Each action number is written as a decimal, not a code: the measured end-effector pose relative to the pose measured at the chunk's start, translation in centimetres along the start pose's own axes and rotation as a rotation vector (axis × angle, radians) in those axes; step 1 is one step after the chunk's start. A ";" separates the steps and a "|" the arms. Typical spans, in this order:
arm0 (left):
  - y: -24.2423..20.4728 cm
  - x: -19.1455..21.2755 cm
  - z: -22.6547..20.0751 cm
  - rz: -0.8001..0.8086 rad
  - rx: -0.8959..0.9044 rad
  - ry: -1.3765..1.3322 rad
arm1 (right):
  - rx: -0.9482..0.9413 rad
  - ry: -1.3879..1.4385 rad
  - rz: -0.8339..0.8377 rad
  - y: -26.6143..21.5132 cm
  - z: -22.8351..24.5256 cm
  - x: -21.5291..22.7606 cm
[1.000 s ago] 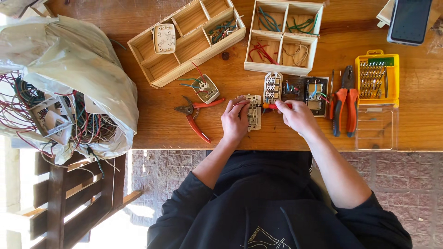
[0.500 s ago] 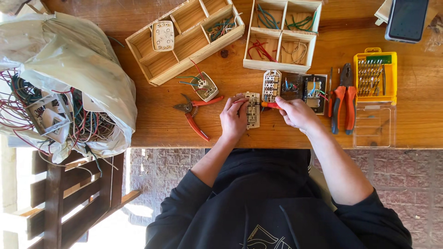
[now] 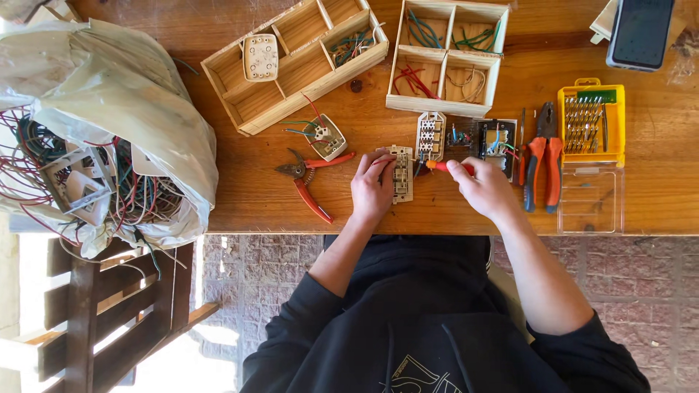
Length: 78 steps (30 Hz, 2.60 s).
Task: The person assembles electrical components on a wooden workbench. They insert wires into terminal blocks, secure them with a screwdriver, and use wire cutters to trim excess wire. The person handles multiple small electrical boxes and wires throughout the process.
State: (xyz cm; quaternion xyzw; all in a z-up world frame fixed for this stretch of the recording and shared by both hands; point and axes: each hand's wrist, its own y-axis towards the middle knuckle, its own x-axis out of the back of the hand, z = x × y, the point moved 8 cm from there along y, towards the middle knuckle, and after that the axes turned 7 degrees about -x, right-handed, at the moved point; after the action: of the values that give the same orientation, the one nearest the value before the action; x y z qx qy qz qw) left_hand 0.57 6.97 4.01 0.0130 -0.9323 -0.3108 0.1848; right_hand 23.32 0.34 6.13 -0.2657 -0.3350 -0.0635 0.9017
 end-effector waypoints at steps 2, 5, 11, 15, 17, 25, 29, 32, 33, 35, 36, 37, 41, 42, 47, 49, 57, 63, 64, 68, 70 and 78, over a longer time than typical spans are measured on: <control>-0.2 -0.1 0.1 0.016 0.004 0.012 | 0.021 0.008 -0.001 -1.2 0.5 0.4; 0.1 -0.1 -0.4 0.053 0.008 -0.010 | 0.069 0.014 -0.045 -2.0 -0.3 0.6; 0.2 -0.1 -0.5 0.113 0.020 -0.092 | 0.089 0.016 -0.165 -1.4 -4.9 -1.0; 0.0 -0.4 -0.2 0.125 0.021 -0.077 | 0.185 -0.056 -0.281 -0.8 -6.3 -2.2; -0.2 -0.3 -0.3 0.126 0.019 -0.066 | 0.220 -0.113 -0.304 -0.8 -6.4 -2.8; 0.1 -0.1 -0.8 0.166 -0.017 -0.036 | 0.322 -0.190 -0.398 -1.9 -4.5 -2.9; 0.4 0.0 -1.7 0.219 -0.047 -0.040 | 0.425 -0.143 -0.477 -2.1 -3.7 -2.3; 0.3 0.0 -1.9 0.231 -0.056 -0.021 | 0.472 -0.155 -0.549 -2.1 -3.4 -1.8; 0.2 0.0 -1.8 0.224 -0.061 -0.011 | 0.490 -0.192 -0.599 -2.2 -3.3 -1.5; 0.0 -0.2 -1.0 0.185 -0.061 0.011 | 0.493 -0.196 -0.606 -1.9 -2.9 -1.4; -0.2 -0.1 -0.6 0.140 -0.061 0.032 | 0.501 -0.203 -0.612 -1.8 -2.7 -1.4; -0.3 -0.2 -0.4 0.147 -0.064 0.032 | 0.495 -0.199 -0.616 -1.6 -2.7 -1.4; -0.3 -0.2 0.0 0.158 -0.043 0.034 | 0.752 0.164 -0.411 -2.5 0.0 -0.7; -0.2 -0.2 -0.1 0.169 -0.041 0.020 | 0.842 0.227 -0.349 -3.0 1.4 -0.4; -0.2 -0.6 0.1 0.169 -0.036 0.067 | 0.967 0.320 -0.241 -0.4 5.5 3.0; -0.5 -0.9 0.4 0.169 -0.038 0.086 | 0.994 0.355 -0.233 0.2 9.3 5.7; 0.7 -0.7 -0.7 0.214 -0.015 0.120 | 0.770 -0.302 0.009 9.2 18.0 5.4; 0.8 -0.8 -0.4 0.211 0.007 0.121 | 0.718 -0.862 0.059 15.9 15.0 -0.2; 0.8 -0.8 -0.4 0.209 0.009 0.122 | 0.720 -0.863 0.062 16.2 14.8 -0.5; 0.9 -0.8 -0.4 0.209 0.006 0.118 | 0.831 -0.998 -0.057 16.9 14.6 -1.5; 1.0 -0.8 -0.3 0.207 0.013 0.121 | 0.850 -1.008 -0.069 17.3 14.5 -1.7; 1.2 -1.0 -0.4 0.214 0.010 0.119 | 0.954 -1.177 0.075 16.6 15.2 -1.5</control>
State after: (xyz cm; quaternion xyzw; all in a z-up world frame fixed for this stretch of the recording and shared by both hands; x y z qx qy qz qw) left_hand 1.70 7.86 4.66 -0.0674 -0.9173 -0.2832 0.2717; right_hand 18.33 22.30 7.55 0.1519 -0.7428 0.2714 0.5929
